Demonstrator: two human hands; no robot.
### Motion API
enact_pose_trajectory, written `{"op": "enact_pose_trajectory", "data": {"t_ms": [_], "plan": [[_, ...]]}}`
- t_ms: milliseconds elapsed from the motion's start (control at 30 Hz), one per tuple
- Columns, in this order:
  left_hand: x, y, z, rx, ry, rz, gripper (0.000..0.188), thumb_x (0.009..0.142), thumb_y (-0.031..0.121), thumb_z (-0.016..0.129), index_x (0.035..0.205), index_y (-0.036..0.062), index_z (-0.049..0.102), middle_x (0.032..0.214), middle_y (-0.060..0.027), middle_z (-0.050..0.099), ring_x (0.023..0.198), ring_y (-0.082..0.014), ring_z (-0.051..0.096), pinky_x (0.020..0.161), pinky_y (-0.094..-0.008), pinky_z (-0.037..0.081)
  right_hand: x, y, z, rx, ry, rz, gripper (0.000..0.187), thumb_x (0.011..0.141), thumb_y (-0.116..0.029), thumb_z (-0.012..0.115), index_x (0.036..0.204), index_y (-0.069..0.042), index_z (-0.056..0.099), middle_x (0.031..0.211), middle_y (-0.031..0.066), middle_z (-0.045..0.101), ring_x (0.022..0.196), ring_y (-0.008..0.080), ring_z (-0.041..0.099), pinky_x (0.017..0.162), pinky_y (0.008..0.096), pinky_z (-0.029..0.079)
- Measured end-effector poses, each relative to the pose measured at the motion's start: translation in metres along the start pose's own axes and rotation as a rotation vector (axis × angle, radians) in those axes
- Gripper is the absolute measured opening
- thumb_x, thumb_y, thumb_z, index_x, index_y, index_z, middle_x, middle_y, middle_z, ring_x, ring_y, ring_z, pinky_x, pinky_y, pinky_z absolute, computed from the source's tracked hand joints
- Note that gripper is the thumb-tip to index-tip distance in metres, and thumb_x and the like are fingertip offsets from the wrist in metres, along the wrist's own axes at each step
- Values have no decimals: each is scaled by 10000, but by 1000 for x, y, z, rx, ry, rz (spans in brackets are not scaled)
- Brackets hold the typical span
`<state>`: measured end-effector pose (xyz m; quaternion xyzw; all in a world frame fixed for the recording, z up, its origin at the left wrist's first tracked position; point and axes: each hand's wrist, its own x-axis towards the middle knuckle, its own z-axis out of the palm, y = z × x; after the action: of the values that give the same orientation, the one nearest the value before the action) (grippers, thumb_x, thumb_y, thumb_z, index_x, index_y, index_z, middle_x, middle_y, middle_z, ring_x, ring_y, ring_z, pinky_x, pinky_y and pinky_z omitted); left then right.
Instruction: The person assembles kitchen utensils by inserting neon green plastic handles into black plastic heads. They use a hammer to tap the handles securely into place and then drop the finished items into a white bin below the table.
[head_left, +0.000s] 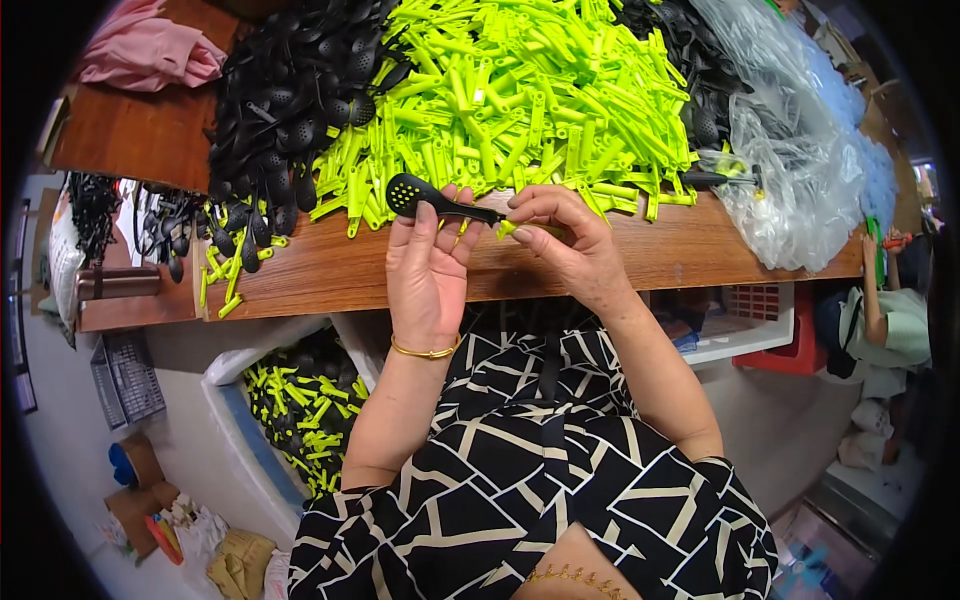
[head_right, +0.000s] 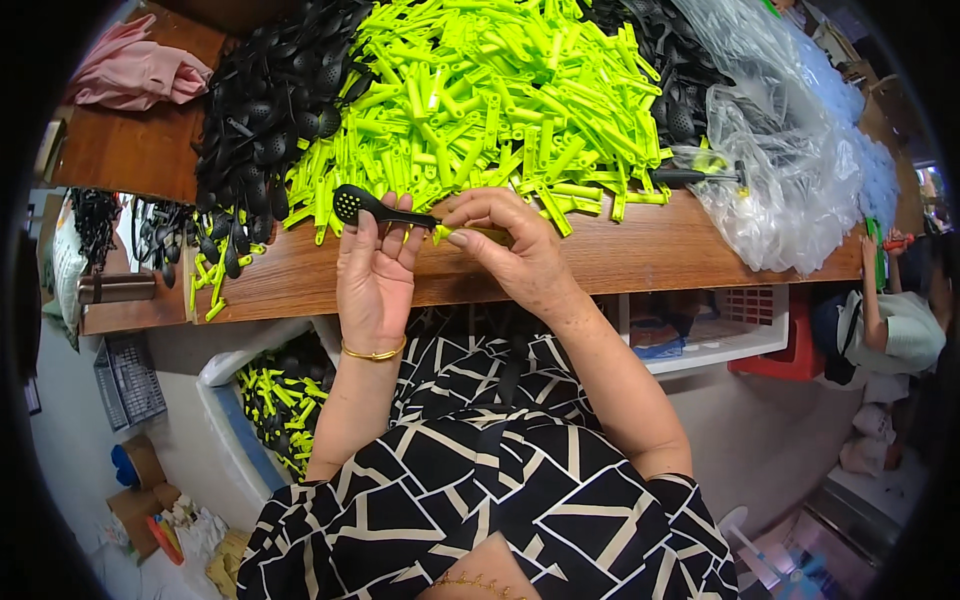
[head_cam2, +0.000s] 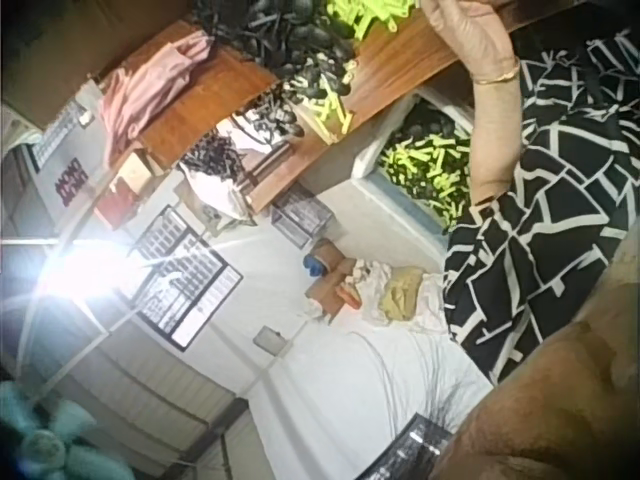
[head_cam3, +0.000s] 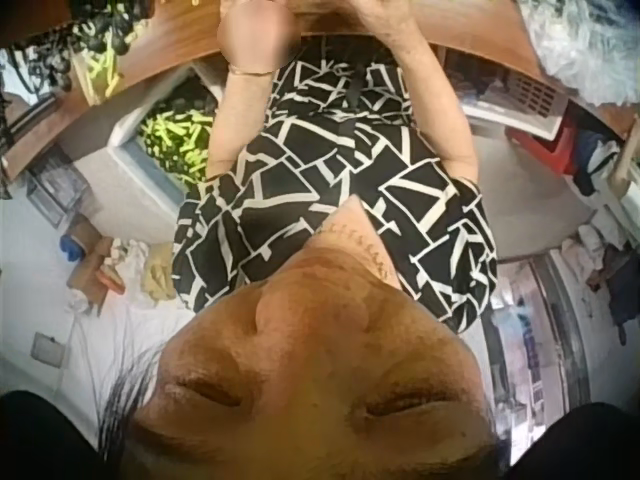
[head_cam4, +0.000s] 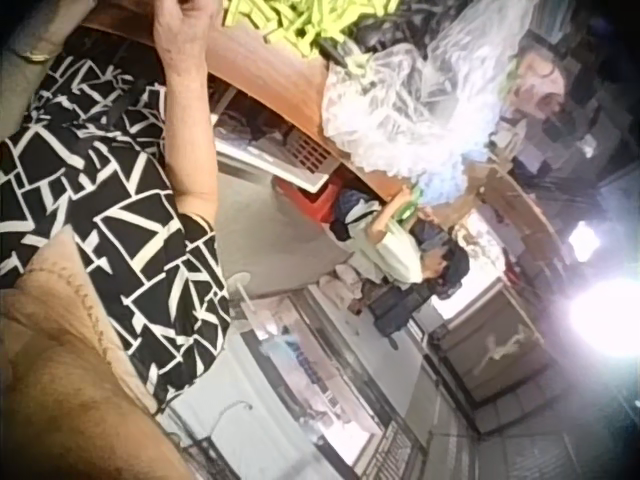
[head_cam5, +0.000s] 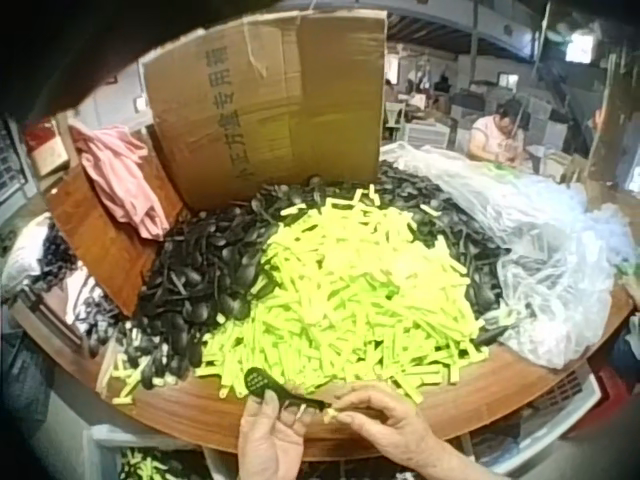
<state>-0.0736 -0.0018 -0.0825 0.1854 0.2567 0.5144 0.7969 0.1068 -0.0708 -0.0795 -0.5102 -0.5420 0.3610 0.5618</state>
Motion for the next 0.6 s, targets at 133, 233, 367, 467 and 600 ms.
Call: {"op": "enact_pose_trajectory", "data": {"t_ms": [133, 233, 367, 467, 600], "plan": [[-4, -4, 6, 11, -61, -24, 196, 1061, 172, 599, 1238, 101, 642, 1249, -116, 692, 1214, -274, 661, 1016, -427, 570, 0, 0, 2, 132, 60, 99, 166, 974, -21, 684, 1136, 4, 662, 1139, 65, 655, 1101, 146, 628, 979, 293, 509], [-7, -7, 7, 17, -64, -18, 198, 1063, 172, 594, 1242, 99, 638, 1245, -117, 694, 1217, -275, 662, 1016, -423, 573, -6, 1, 0, 130, -2, 206, 160, 983, -24, 677, 1139, 2, 651, 1097, 43, 673, 1027, 107, 636, 895, 254, 519], [-11, -9, 6, 4, -89, -17, 204, 1064, 178, 593, 1246, 97, 633, 1241, -114, 694, 1218, -277, 666, 999, -411, 589, -12, -6, 7, 151, 90, 195, 185, 985, -10, 668, 1169, 10, 663, 1117, 30, 677, 965, 80, 629, 817, 219, 509], [-11, -5, 4, 25, -64, -16, 205, 1063, 184, 594, 1243, 95, 635, 1241, -113, 695, 1215, -276, 669, 985, -403, 599, -13, -12, 3, 53, 24, 169, 205, 989, -1, 660, 1194, 15, 673, 1129, 31, 683, 950, 81, 630, 802, 217, 507], [-14, -7, 7, 32, -72, 9, 201, 1064, 185, 593, 1235, 91, 640, 1236, -112, 698, 1219, -274, 668, 987, -402, 599, -15, 0, -3, 28, 24, 184, 212, 990, -1, 657, 1200, 7, 686, 1150, 47, 687, 959, 91, 634, 794, 225, 508]]}}
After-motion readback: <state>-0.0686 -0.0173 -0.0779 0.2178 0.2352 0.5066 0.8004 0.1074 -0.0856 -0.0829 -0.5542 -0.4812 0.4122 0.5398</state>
